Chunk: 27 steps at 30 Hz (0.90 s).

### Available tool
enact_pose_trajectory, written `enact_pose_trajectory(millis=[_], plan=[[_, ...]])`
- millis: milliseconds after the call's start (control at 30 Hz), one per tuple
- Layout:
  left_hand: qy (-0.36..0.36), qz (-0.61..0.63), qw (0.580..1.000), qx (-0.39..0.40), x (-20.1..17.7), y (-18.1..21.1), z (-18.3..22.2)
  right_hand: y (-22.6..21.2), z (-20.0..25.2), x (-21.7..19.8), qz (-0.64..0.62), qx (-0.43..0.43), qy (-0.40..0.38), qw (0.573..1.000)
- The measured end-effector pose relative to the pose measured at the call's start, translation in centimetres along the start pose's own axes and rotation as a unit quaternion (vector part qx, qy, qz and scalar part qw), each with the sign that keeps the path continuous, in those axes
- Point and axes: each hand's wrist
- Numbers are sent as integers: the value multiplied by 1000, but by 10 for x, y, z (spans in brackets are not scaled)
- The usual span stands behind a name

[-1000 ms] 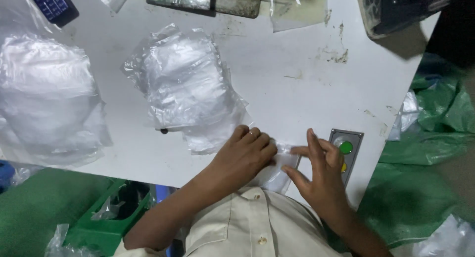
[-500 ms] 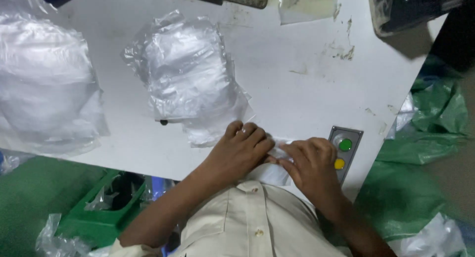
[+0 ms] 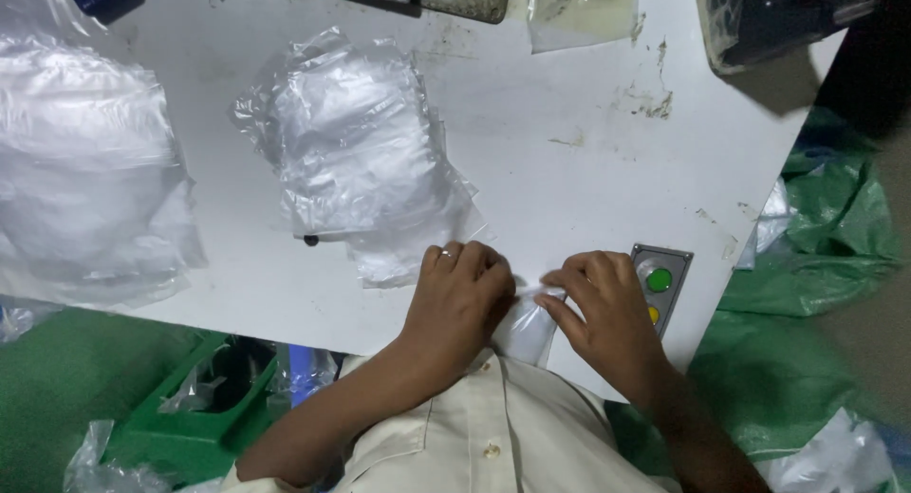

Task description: Folding and stacking plastic bags on a white workbench in a factory setting.

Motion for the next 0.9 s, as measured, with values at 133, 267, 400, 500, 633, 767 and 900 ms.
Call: enact_pose_trajectory(millis=[133, 267, 400, 500, 633, 767, 900], plan=[[-173, 267, 935, -156, -43, 15, 1, 3, -2, -45, -306, 132, 7, 943], [88, 269, 956, 74, -56, 25, -7, 45, -26, -92, -227, 250, 229, 913], [317, 24, 903, 288, -44, 20, -20, 148, -56, -139, -21, -34, 448, 893], [296, -56, 901, 311, -35, 19, -26, 149, -93, -170, -58, 236, 212, 947], [287, -58, 901, 319, -25, 14, -29, 187, -76, -172, -113, 146, 230, 955], [297, -37, 910, 286, -26, 13, -28, 151, -39, -161, -28, 101, 239, 965], [302, -26, 909, 288, -25, 20, -34, 211, -1, -101, 414, 135, 235, 869]])
Point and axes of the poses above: each hand's wrist, its own z-axis away from the middle knuckle, its own x-axis out of the palm, y = z × x, and after that the axes turned 11 degrees about -x, right-handed
